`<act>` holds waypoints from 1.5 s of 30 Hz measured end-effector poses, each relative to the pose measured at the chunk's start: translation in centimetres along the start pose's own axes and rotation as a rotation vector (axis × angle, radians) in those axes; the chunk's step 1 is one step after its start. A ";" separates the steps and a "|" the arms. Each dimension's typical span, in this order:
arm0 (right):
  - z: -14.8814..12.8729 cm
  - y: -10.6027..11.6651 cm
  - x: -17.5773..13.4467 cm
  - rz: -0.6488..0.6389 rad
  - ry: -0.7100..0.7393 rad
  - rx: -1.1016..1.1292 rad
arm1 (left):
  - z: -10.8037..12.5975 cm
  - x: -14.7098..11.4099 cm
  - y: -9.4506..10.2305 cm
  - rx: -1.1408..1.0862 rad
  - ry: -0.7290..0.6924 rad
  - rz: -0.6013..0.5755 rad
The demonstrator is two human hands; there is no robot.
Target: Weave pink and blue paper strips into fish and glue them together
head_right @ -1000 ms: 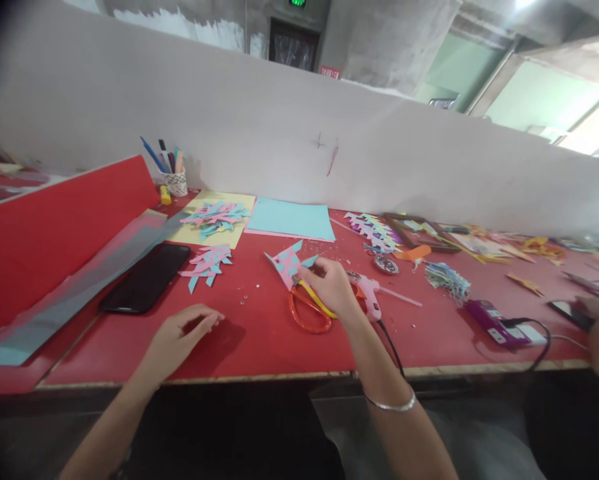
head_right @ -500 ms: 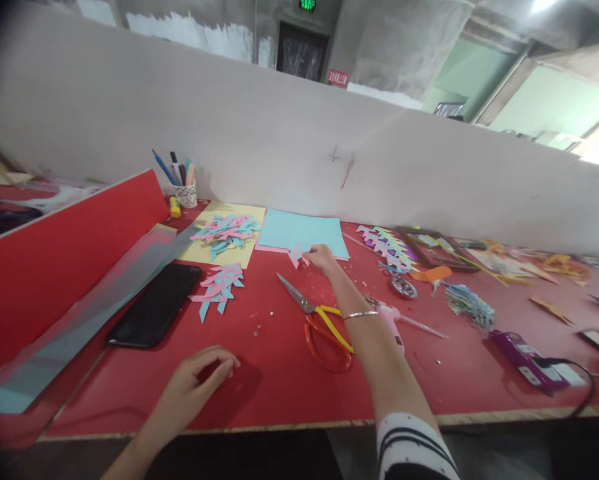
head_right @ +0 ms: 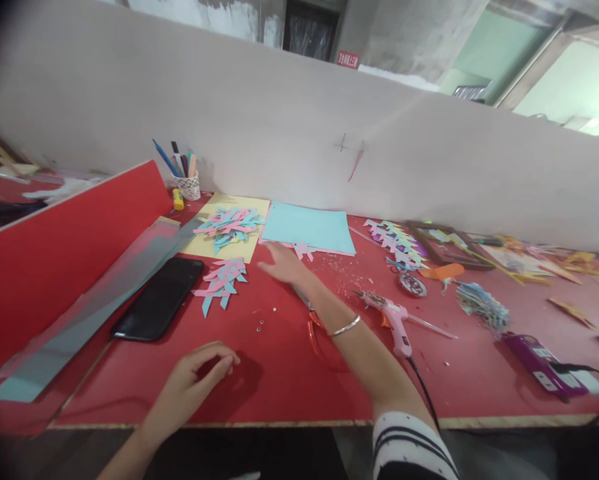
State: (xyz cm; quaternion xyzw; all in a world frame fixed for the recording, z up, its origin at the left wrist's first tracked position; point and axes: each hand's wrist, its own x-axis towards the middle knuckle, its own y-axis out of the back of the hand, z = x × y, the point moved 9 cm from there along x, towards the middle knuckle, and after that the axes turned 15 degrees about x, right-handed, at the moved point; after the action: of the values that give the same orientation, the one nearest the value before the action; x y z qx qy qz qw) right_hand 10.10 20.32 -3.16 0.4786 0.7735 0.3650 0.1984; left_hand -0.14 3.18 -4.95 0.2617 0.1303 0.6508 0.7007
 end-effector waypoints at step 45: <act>-5.8 3.0 -0.8 0.133 0.165 0.479 | -0.7 0.2 -1.8 0.181 0.022 -0.167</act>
State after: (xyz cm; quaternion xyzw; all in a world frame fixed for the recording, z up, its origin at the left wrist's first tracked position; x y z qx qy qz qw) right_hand 8.43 18.28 2.85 0.5303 0.8184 0.2214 -0.0090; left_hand 1.01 3.43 -6.42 0.3050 0.2175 0.5787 0.7244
